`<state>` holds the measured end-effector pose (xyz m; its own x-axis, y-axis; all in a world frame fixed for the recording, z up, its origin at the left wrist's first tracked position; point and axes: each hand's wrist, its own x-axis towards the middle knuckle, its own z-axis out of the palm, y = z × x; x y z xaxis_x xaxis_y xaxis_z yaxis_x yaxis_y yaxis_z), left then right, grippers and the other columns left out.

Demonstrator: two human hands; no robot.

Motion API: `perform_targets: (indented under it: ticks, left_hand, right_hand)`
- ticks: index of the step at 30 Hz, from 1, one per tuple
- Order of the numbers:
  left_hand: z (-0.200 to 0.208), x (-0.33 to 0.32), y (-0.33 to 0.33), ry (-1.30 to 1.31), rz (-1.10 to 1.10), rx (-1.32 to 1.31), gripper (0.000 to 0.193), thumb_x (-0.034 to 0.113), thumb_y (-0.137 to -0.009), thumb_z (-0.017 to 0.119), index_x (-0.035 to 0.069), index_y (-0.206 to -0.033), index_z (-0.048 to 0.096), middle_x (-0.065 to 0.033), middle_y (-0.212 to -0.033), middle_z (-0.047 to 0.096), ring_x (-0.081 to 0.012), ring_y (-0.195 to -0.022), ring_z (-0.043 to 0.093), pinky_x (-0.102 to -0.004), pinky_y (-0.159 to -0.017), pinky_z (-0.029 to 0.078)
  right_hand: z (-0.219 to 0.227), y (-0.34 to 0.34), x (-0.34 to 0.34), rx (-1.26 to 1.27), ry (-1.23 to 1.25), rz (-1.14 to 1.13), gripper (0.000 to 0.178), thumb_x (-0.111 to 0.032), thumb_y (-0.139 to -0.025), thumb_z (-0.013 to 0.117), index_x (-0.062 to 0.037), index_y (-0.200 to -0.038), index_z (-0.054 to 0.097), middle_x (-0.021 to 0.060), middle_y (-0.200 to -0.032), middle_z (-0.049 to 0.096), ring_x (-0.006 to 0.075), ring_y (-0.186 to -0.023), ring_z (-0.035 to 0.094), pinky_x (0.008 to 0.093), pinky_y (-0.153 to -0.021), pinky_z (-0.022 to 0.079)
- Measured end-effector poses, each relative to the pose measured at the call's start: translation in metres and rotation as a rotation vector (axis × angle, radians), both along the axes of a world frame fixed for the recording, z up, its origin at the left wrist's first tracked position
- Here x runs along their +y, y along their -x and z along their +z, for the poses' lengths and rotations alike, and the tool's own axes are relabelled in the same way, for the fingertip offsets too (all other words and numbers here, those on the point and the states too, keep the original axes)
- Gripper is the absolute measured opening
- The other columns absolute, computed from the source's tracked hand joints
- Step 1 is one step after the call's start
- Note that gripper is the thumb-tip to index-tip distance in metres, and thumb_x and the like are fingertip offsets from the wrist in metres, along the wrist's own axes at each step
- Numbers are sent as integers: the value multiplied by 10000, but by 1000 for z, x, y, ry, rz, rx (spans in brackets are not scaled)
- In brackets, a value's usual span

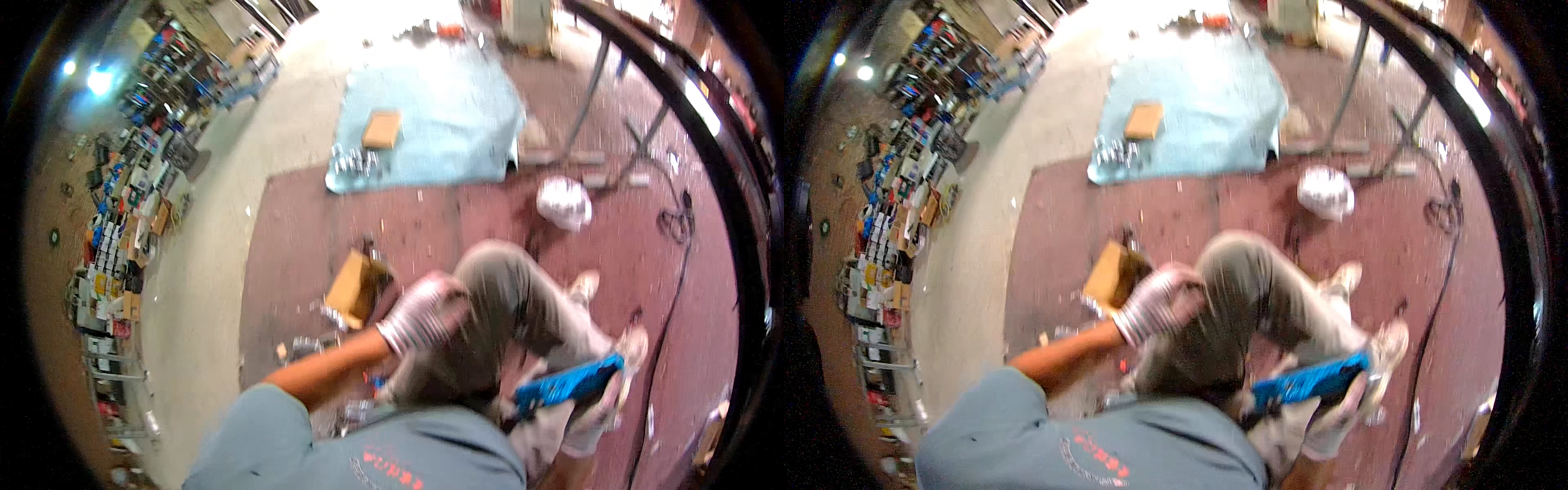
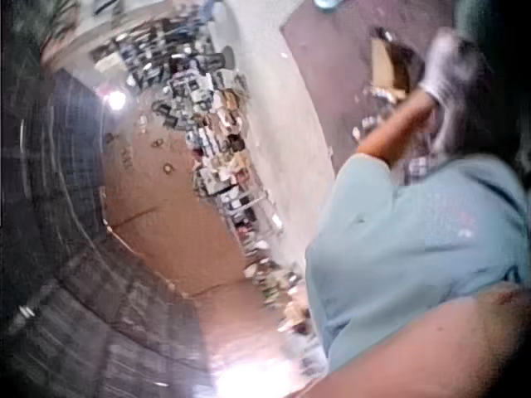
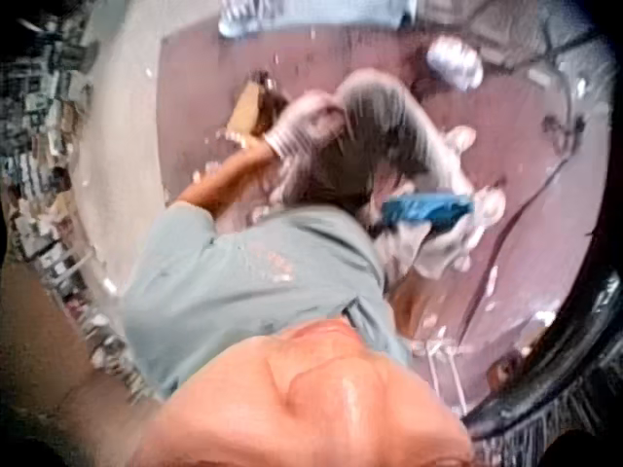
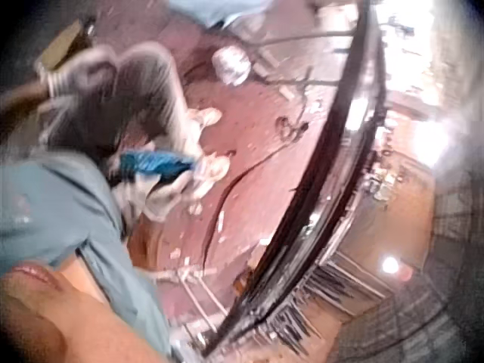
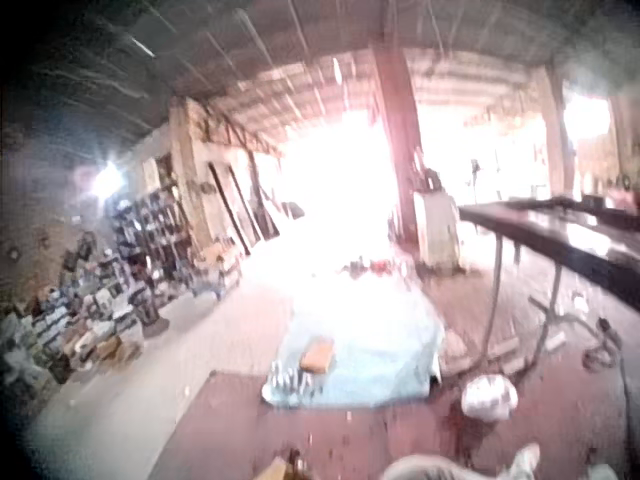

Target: The person unpacks a box containing hardware parts, removes protective foam, and uses a utility knife to open packaging. They then handle a metal frame and a white plastic component, assembling parts together while sitting on the floor.

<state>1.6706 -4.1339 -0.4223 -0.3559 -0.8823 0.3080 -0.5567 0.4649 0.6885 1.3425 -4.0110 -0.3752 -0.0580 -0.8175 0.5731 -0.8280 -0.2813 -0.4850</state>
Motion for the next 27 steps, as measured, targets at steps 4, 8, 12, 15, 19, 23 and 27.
perform_targets:
  ticks: [4,8,12,15,19,23,27]
  left_hand:
    - [58,14,80,-984,-476,542,322,297,-992,577,17,-1149,601,-74,-1003,631,-150,-972,573,-319,-874,487]
    - [37,43,110,-1601,-760,840,661,700,-874,550,77,-1080,628,-49,-877,638,-127,-730,622,-278,-641,539]
    - [29,44,118,-1519,-700,710,655,737,-880,491,103,-965,632,5,-773,605,-101,-625,573,-243,-566,496]
    - [25,49,114,-1250,-682,591,551,618,-993,395,111,-904,592,43,-734,519,-65,-611,441,-239,-547,407]
    - [-7,54,120,-1121,-716,656,586,610,-1006,367,82,-930,610,34,-752,535,-75,-678,461,-254,-631,441]
    - [8,48,115,-1335,-721,572,608,624,-1004,327,86,-924,597,24,-712,490,-88,-616,426,-242,-562,397]
    - [12,47,116,-1276,-712,484,652,638,-1003,291,71,-911,598,7,-702,489,-102,-614,432,-259,-582,410]
  right_hand:
    - [-28,-3,-7,-883,-351,-119,498,-269,-986,545,2,-1388,429,194,-1318,549,355,-1186,550,478,-1022,426]
    - [-6,-18,-30,114,274,-27,481,-221,-889,626,20,-1289,510,186,-1133,600,344,-1025,585,444,-902,472]
    - [-34,5,-30,-560,-263,51,628,-278,-871,706,17,-1368,460,212,-1286,563,332,-1113,591,404,-937,491]
    - [55,-31,-35,-441,-191,153,671,-203,-853,705,-1,-1426,421,198,-1362,525,308,-1195,562,395,-1000,464]
    - [41,-18,-26,-547,-194,176,577,-110,-848,691,3,-1376,487,208,-1361,526,321,-1187,565,411,-998,467]
    - [56,-19,-22,-598,-240,129,364,-19,-874,645,14,-1232,595,207,-1331,553,334,-1197,559,415,-1020,450]
    - [55,-15,-19,-664,-218,162,226,39,-874,609,27,-1093,661,210,-1301,580,331,-1202,563,413,-1048,423]
